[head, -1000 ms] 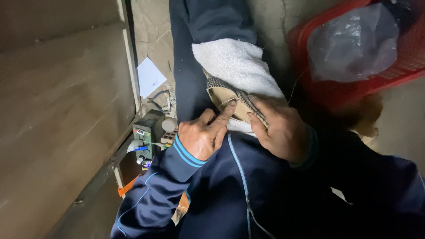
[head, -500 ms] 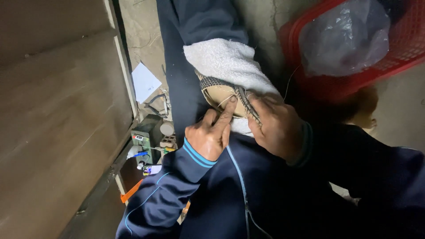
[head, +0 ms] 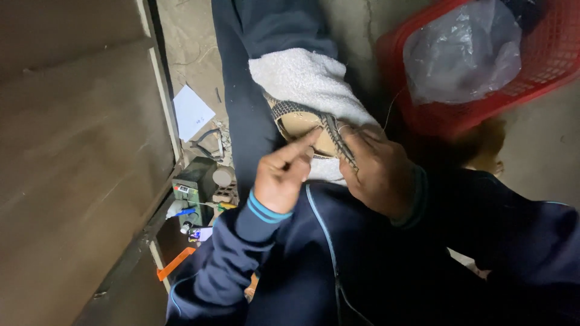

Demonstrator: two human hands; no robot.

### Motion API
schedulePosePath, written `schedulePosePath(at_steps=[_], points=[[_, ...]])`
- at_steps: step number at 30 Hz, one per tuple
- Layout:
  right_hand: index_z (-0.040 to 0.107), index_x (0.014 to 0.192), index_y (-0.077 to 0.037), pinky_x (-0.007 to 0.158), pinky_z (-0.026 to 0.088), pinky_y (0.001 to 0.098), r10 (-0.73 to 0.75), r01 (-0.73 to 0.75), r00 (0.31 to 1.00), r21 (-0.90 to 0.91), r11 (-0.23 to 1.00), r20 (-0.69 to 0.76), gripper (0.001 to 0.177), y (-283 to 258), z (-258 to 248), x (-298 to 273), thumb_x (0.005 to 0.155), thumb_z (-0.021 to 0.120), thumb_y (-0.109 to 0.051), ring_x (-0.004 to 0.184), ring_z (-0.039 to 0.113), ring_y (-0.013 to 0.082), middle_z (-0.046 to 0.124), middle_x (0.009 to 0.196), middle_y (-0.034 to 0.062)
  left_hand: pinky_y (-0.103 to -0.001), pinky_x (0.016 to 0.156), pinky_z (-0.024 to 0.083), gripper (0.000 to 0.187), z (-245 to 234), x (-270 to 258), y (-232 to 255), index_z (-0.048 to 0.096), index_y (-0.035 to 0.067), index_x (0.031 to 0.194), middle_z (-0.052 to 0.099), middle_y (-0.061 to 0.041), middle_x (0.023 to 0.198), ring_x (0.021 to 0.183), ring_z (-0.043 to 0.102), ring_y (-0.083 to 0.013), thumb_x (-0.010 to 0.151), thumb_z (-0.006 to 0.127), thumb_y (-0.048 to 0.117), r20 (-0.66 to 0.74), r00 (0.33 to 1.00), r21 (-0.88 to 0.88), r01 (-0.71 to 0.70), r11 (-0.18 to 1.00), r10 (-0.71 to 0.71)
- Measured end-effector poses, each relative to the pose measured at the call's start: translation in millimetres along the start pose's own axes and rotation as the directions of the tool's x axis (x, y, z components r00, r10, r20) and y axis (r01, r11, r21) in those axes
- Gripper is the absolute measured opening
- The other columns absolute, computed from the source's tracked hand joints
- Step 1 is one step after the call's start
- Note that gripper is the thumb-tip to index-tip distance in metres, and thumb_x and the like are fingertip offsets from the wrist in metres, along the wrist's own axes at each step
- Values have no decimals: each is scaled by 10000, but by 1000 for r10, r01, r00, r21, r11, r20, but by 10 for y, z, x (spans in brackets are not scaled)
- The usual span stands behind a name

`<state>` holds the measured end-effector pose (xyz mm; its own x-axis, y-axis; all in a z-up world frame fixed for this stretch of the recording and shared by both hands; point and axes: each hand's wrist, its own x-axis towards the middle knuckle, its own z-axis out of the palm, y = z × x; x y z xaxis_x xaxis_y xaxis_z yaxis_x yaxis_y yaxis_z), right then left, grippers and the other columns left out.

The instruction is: Hand-sewing the sole of a shoe using a needle and thread.

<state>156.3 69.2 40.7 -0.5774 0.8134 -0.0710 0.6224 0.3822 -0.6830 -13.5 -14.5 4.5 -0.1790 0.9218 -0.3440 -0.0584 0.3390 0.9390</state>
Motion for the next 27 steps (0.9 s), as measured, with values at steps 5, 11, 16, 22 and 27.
schedulePosePath(at_steps=[5,11,16,22,27], points=[[685,1230,73,715,614,400,37,-39,998,25,999,60,349,-36,-40,37,933,661,-109,916,752,356,750,958,218,-428,843,568,387,2,-30,249,709,178,1300,739,-117,1011,913,679,-264,960,570,59,0,986,468,-149,871,168],[666,1266,69,730,612,403,27,-24,994,-29,999,101,356,-123,-117,80,965,625,-117,932,746,361,744,1008,231,-303,542,500,388,59,44,-34,704,124,1306,604,-51,640,574,568,-183,971,546,9,-27,987,119,-152,981,156],[678,1270,38,763,610,369,150,-141,971,-59,988,185,378,-196,-123,98,948,680,-160,898,752,318,754,990,185,-432,809,615,383,9,25,348,725,104,1263,772,-184,947,852,767,-349,940,557,-16,-6,981,245,-187,951,195],[671,1268,43,775,603,374,24,-11,995,-136,991,99,368,-149,-26,0,946,675,-137,932,745,327,749,995,189,-436,988,561,364,14,28,43,738,125,1244,770,-150,1172,1170,672,-273,940,573,12,-33,997,37,-72,997,73],[689,1216,44,825,605,376,-45,52,998,-143,988,53,336,-179,-22,21,956,622,-159,954,756,330,758,1001,200,-330,680,589,289,48,8,51,755,320,1207,699,68,779,721,734,-191,967,626,222,-54,925,711,-228,666,375]])
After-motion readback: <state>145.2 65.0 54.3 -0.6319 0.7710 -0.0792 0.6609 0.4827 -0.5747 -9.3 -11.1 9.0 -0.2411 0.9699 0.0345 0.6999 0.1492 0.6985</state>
